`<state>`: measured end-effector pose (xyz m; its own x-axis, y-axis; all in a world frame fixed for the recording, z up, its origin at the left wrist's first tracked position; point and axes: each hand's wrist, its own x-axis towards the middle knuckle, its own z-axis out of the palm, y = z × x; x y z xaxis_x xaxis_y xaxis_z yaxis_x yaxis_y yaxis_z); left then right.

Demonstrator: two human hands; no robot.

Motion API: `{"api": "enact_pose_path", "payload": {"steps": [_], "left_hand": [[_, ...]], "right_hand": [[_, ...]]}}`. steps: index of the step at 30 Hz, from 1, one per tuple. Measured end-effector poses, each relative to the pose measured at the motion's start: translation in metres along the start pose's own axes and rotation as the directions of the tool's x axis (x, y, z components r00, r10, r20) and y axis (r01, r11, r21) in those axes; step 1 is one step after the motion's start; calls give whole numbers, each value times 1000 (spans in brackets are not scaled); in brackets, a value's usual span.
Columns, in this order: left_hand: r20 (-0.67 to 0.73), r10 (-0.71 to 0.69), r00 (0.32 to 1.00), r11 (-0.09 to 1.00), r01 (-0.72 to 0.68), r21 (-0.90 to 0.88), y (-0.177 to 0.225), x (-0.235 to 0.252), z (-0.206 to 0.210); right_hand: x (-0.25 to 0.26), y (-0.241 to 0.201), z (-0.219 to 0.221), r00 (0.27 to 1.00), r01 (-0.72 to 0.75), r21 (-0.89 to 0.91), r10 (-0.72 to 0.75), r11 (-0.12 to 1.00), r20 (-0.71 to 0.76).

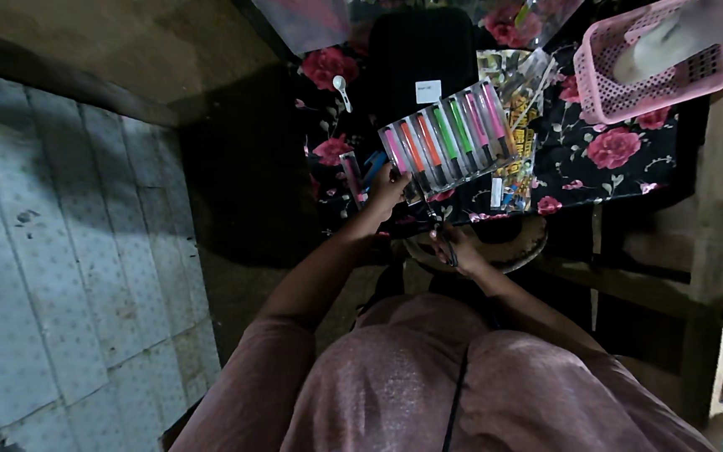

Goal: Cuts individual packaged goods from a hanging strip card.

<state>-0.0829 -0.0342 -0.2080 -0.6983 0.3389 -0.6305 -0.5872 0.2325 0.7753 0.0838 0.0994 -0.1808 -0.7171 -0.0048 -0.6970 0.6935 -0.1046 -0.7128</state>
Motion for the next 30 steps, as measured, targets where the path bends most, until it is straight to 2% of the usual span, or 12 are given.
{"api": "enact_pose_path", "payload": {"steps": [6,14,18,21,25,30], "left_hand": [[4,-24,1000,999,24,-29,1,0,1],[22,-10,1000,1000,10,-26,7,-8,1],[50,-24,998,1000,25,-9,12,-11,-5],[57,-49,997,999,49,-1,12,-10,-8],[44,-44,998,999,44,12,10,-8,-8],[20,2,1000,998,-3,64,9,-2,-8]], "right_hand": [[6,6,-13,999,39,-148,-35,988,24],[-3,-21,-2,998,-48,-16,49,999,43],[7,-28,-8,989,-82,56,74,995,125],[11,-28,-11,988,-69,48,62,996,140],[6,-35,0,998,-45,-80,48,996,41],[16,-24,1,998,12,27,-14,1000,67]]}}
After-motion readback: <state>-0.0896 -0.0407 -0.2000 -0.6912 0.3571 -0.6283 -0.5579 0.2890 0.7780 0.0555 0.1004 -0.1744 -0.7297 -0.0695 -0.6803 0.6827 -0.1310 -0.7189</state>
